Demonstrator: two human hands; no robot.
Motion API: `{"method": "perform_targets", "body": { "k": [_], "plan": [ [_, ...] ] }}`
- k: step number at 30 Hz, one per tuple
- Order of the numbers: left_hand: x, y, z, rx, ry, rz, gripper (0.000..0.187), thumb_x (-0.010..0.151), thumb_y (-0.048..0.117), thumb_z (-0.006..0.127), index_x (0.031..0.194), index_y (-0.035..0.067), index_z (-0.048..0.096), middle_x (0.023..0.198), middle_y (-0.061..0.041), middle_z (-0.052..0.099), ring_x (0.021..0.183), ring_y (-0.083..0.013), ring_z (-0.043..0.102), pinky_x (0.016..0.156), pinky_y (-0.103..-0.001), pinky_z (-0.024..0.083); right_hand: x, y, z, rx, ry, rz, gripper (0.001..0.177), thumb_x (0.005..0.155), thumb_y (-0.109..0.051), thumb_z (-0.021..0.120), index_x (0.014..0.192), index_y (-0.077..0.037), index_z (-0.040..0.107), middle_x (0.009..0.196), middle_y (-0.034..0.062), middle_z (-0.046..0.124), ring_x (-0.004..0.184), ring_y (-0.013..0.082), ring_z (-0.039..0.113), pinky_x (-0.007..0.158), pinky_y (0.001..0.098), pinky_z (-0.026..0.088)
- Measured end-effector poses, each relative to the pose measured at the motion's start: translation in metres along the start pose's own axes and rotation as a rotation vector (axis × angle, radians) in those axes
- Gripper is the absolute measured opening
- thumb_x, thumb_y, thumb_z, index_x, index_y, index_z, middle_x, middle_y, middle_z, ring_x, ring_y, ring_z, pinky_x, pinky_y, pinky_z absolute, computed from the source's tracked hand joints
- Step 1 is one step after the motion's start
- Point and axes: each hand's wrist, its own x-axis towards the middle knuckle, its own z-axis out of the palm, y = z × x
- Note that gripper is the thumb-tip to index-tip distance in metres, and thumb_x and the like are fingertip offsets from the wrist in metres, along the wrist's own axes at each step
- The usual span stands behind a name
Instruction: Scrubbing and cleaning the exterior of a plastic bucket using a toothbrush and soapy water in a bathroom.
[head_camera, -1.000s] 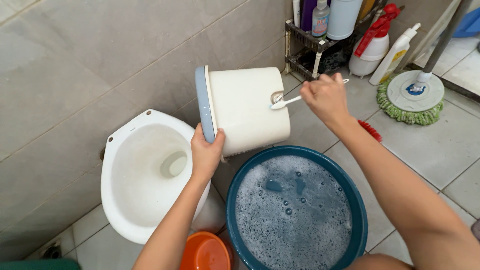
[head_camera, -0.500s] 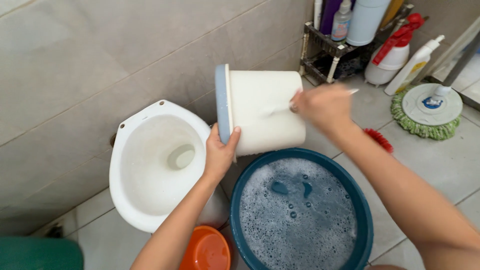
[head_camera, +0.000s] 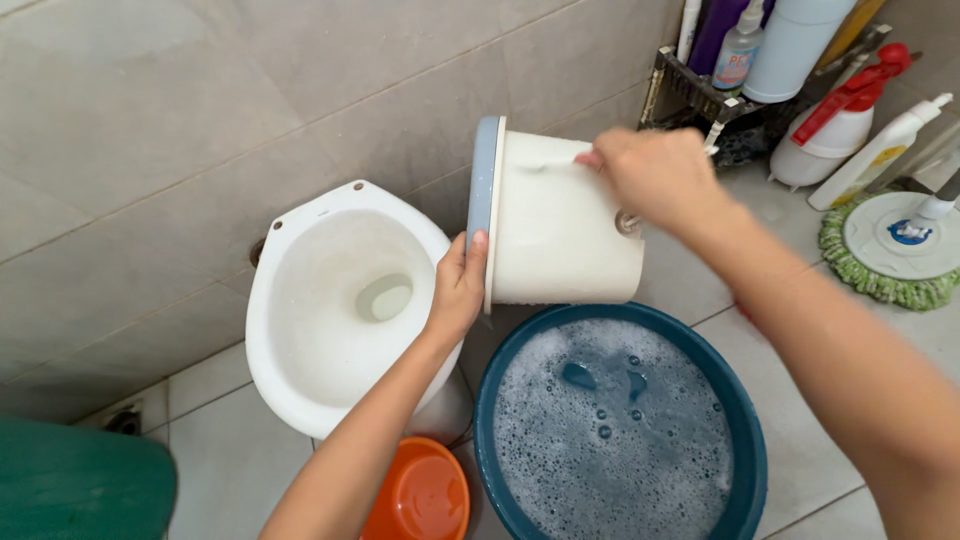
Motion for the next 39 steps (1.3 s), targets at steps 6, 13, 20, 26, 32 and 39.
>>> {"method": "perform_targets", "body": {
  "k": [6,13,20,26,32,39],
  "plan": [
    [0.002,0.005,0.0,-0.024,-0.013,-0.026,0.054,0.111,0.044,0.036,0.12,-0.001,0.064,0.103,-0.009,0.069,0.098,-0.0142,0.06,0.092,-0.028,0.048,-0.006,-0.009,-0.014,0.135,-0.101,-0.079,0.026,0.091,-0.043,0.061,0.089,-0.024,0.078,0.062,0.0055,0.069,0.056,0.027,0.069,0.049,0.0423,0.053],
    [0.005,0.004,-0.004,-0.178,-0.095,-0.092,0.059,0.109,0.046,0.036,0.136,-0.002,0.058,0.127,-0.013,0.066,0.118,-0.0181,0.057,0.109,-0.028,0.039,0.028,0.004,0.002,-0.038,0.206,0.035,0.047,0.113,-0.038,0.056,0.075,-0.016,0.069,0.067,0.005,0.064,0.07,0.0248,0.064,0.065,0.0407,0.047],
    [0.016,-0.007,-0.005,-0.339,-0.099,-0.152,0.06,0.108,0.044,0.041,0.142,-0.003,0.055,0.135,-0.014,0.062,0.122,-0.0191,0.055,0.11,-0.029,0.037,0.039,-0.019,0.02,-0.048,0.226,-0.41,0.04,0.097,-0.03,0.067,0.06,-0.014,0.063,0.063,0.0012,0.063,0.077,0.021,0.056,0.079,0.0415,0.042],
    [0.023,-0.003,-0.004,-0.383,-0.16,-0.132,0.061,0.109,0.045,0.043,0.142,-0.005,0.055,0.134,-0.015,0.062,0.121,-0.0203,0.055,0.109,-0.03,0.038,0.036,-0.018,0.023,-0.128,0.314,-0.227,0.036,0.102,-0.026,0.07,0.069,-0.015,0.062,0.071,-0.0026,0.063,0.08,0.019,0.054,0.091,0.0434,0.041],
    [0.028,-0.003,-0.005,-0.389,-0.192,-0.082,0.055,0.109,0.045,0.041,0.14,0.001,0.054,0.134,-0.01,0.063,0.123,-0.0157,0.056,0.11,-0.027,0.038,0.036,-0.017,0.019,-0.164,0.384,-0.139,0.043,0.105,-0.023,0.075,0.066,-0.014,0.06,0.068,-0.0041,0.061,0.078,0.0201,0.053,0.084,0.0417,0.043],
    [0.032,-0.008,-0.004,-0.434,-0.225,-0.09,0.051,0.11,0.044,0.041,0.131,0.001,0.06,0.12,-0.012,0.067,0.109,-0.016,0.06,0.101,-0.028,0.045,0.022,-0.033,0.022,-0.143,0.285,-0.259,0.031,0.093,-0.022,0.075,0.066,-0.016,0.061,0.066,-0.0018,0.06,0.076,0.0197,0.055,0.08,0.0439,0.043]
  ]
}}
